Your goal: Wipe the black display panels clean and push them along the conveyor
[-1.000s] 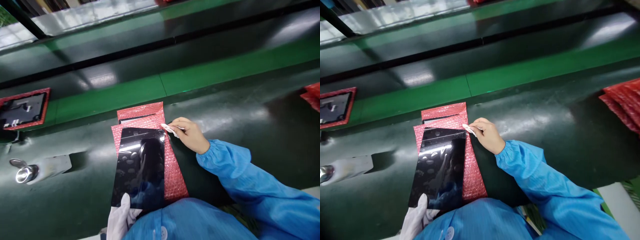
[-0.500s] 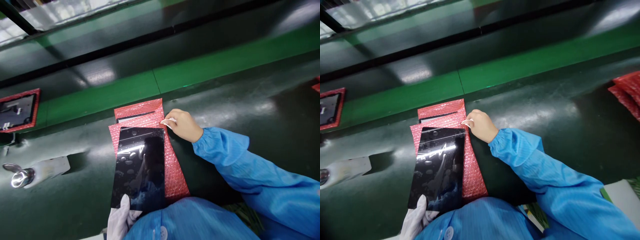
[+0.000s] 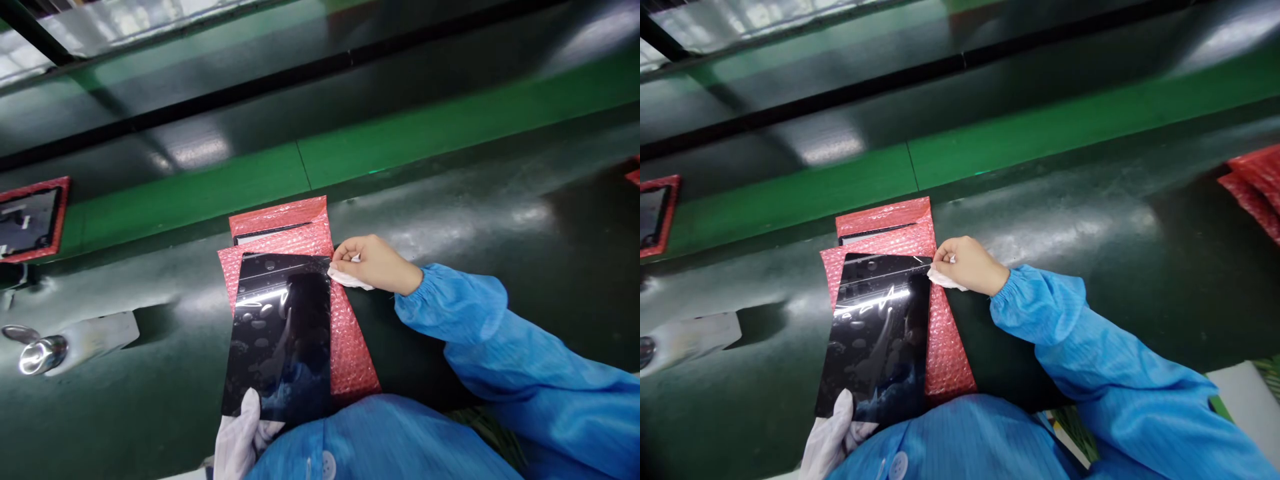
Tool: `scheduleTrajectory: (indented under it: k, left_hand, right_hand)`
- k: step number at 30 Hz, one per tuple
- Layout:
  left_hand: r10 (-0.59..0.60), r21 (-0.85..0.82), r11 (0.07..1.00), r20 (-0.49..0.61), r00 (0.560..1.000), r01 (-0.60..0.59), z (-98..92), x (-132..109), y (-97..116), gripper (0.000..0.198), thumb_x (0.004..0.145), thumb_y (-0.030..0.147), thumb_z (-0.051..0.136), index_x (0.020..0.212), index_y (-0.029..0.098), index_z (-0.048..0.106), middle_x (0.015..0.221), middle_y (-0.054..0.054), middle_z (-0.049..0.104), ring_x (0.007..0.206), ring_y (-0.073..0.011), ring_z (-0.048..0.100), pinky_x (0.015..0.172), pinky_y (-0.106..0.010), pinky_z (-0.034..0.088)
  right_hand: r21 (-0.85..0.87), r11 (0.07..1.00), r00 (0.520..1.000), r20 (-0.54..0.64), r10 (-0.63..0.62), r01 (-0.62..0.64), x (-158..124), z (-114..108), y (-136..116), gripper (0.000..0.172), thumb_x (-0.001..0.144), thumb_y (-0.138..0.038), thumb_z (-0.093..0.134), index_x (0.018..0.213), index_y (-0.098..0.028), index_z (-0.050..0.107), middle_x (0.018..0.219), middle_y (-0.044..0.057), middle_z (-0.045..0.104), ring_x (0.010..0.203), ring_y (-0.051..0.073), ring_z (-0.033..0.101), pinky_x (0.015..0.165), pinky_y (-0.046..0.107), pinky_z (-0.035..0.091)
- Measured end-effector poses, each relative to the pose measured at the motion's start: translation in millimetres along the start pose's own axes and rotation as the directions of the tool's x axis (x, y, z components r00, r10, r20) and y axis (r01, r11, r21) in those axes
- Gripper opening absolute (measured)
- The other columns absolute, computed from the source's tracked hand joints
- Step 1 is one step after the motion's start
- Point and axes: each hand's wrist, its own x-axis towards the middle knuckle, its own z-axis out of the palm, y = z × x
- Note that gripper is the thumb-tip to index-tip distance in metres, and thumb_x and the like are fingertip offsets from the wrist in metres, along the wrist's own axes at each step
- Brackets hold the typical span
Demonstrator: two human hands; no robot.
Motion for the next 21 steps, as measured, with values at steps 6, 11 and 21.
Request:
scheduleTrajectory:
  k: [6, 11, 21]
  left_hand:
    - [-0.036, -0.050, 0.998, 0.011, 0.999, 0.036, -2.1, 3, -2, 0.057, 0.069, 0.070, 0.061, 0.051, 0.016, 0.062, 0.046, -0.006, 0.063, 0.041, -0.0144, 0.055, 0.044, -0.024, 0.044]
    - [-0.047, -0.063, 0.997, -0.010, 0.999, 0.046, -0.9, 2, -1, 0.054, 0.067, 0.069, 0.064, 0.053, 0.017, 0.062, 0.047, -0.006, 0.063, 0.045, -0.0179, 0.059, 0.046, -0.026, 0.047]
    - [0.014, 0.097, 0.995, -0.064, 0.998, -0.008, 0.3, -1, 3, 0.059, 0.069, 0.073, 0.057, 0.049, 0.018, 0.062, 0.038, -0.005, 0.056, 0.049, -0.0218, 0.062, 0.054, -0.029, 0.051]
  right_hand:
    - [0.066, 0.998, 1.000, 0.013, -0.022, 0.021, -6, -1, -2, 0.011, 0.070, -0.025, 0.062, 0.063, -0.016, 0.065, 0.057, -0.002, 0.060, 0.050, 0.008, 0.048, 0.050, 0.022, 0.039]
    - [0.050, 0.999, 1.000, -0.013, -0.005, 0.006, -3, -1, 3, 0.012, 0.070, -0.026, 0.064, 0.064, -0.016, 0.065, 0.057, -0.001, 0.061, 0.050, 0.008, 0.049, 0.049, 0.022, 0.040]
    - [0.003, 0.990, 0.990, 0.019, 0.140, -0.140, 16, -4, -8, 0.009, 0.064, -0.021, 0.071, 0.058, -0.015, 0.070, 0.053, 0.001, 0.063, 0.050, 0.009, 0.052, 0.046, 0.021, 0.039]
